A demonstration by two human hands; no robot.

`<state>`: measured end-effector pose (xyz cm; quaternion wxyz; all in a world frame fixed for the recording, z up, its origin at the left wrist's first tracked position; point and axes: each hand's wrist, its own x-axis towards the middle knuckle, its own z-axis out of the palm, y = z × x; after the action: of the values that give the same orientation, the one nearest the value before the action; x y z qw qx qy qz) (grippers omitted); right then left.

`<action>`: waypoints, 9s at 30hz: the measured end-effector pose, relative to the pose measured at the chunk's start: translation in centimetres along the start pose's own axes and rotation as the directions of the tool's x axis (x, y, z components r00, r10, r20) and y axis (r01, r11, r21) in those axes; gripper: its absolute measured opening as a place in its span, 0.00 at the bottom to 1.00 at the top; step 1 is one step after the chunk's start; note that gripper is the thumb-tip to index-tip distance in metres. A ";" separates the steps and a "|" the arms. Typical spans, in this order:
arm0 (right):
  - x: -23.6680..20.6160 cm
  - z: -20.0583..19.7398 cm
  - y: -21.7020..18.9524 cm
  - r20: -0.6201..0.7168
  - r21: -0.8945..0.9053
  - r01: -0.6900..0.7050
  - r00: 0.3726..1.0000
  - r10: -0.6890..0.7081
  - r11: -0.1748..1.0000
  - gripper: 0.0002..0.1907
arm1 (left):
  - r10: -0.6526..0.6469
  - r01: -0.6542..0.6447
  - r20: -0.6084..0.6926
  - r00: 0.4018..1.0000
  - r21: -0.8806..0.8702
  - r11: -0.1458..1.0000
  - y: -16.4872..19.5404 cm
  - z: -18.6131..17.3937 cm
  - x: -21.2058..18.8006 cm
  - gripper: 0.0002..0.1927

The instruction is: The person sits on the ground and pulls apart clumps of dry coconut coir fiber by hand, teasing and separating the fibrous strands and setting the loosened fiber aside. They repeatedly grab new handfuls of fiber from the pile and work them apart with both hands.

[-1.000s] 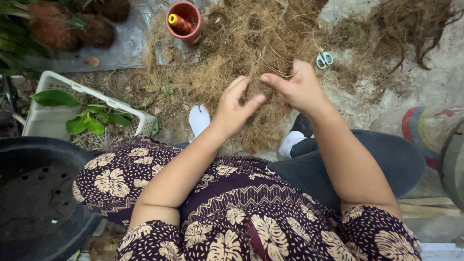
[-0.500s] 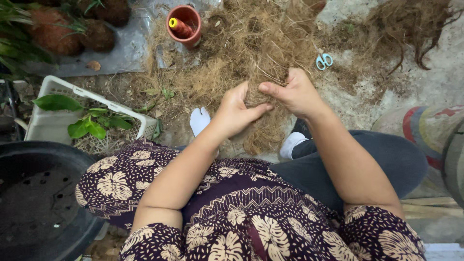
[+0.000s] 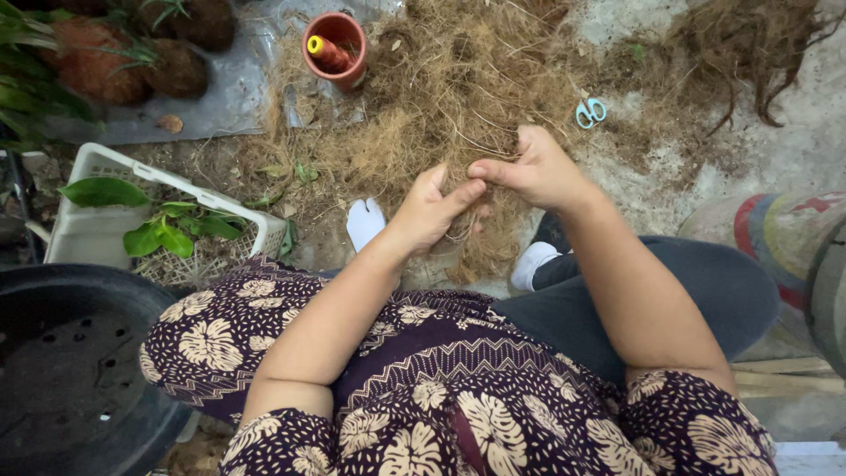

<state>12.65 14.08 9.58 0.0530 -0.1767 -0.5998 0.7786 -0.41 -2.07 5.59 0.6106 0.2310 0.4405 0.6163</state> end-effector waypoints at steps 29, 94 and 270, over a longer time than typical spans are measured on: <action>-4.1 3.4 -3.2 -0.246 -0.546 0.032 0.949 -0.197 0.837 0.09 | 0.484 -0.406 -0.174 0.858 0.348 0.845 -1.4 -2.1 1.9 0.15; -1.5 1.3 -3.2 -0.218 -0.263 -0.110 0.975 0.053 0.959 0.13 | 0.039 -0.019 0.058 0.998 -0.299 0.954 -0.5 -1.6 0.1 0.23; -0.6 0.7 -2.4 -0.496 -0.335 -0.104 0.864 -0.082 0.936 0.15 | 0.488 -0.283 -0.066 0.870 0.744 0.605 1.0 1.2 -1.0 0.08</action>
<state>12.64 13.89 12.19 0.1703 -0.3834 -0.6931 0.5862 0.17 -2.62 7.23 0.2590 0.4557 0.6596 0.5386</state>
